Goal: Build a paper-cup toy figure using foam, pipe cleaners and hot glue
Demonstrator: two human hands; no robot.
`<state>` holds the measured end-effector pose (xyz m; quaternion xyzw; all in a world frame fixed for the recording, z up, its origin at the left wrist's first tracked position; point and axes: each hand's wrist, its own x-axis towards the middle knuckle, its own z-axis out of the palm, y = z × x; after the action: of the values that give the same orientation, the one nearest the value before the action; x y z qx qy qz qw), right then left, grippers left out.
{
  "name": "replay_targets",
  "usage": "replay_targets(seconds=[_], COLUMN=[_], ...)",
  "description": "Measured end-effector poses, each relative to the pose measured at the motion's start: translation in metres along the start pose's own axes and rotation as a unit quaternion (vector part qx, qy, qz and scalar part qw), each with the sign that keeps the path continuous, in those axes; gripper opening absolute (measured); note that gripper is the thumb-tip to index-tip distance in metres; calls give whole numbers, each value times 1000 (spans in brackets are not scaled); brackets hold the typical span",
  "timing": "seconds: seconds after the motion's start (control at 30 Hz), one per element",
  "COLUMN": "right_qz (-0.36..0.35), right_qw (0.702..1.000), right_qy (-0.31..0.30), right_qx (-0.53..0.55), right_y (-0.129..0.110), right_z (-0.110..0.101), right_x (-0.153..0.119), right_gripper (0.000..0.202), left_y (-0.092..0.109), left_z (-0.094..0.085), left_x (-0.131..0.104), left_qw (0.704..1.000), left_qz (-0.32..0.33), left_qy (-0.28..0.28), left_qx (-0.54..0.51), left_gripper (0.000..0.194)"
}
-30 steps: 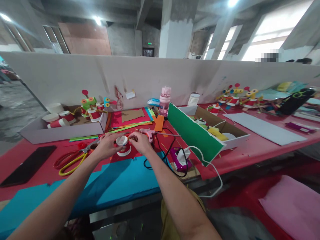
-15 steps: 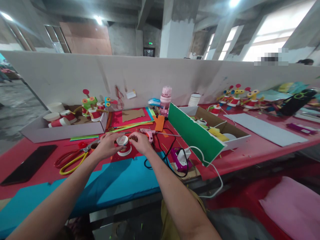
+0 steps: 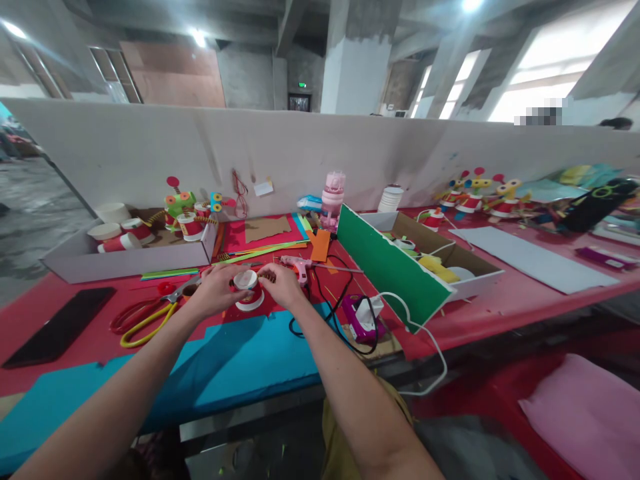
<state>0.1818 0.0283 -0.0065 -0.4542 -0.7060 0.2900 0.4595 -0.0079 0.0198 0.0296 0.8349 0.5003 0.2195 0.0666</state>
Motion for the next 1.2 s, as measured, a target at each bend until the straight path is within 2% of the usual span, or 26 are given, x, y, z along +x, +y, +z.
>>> replay_targets(seconds=[0.83, 1.0, 1.1, 1.2], right_qz=[-6, 1, 11, 20], right_qw=[1000, 999, 999, 999], right_qy=[-1, -26, -25, 12], right_qx=[20, 42, 32, 28], right_y=[6, 11, 4, -7], right_z=[4, 1, -8, -25], right_x=[1, 2, 2, 1], right_gripper=[11, 16, 30, 37], left_y=[1, -2, -4, -7], left_z=[-1, 1, -6, -24], left_x=[0, 0, 0, -1], left_qw=[1000, 1000, 1000, 1000], left_qz=[0, 2, 8, -3], left_qy=[3, -3, 3, 17], left_qx=[-6, 1, 12, 19], left_gripper=[44, 53, 65, 69])
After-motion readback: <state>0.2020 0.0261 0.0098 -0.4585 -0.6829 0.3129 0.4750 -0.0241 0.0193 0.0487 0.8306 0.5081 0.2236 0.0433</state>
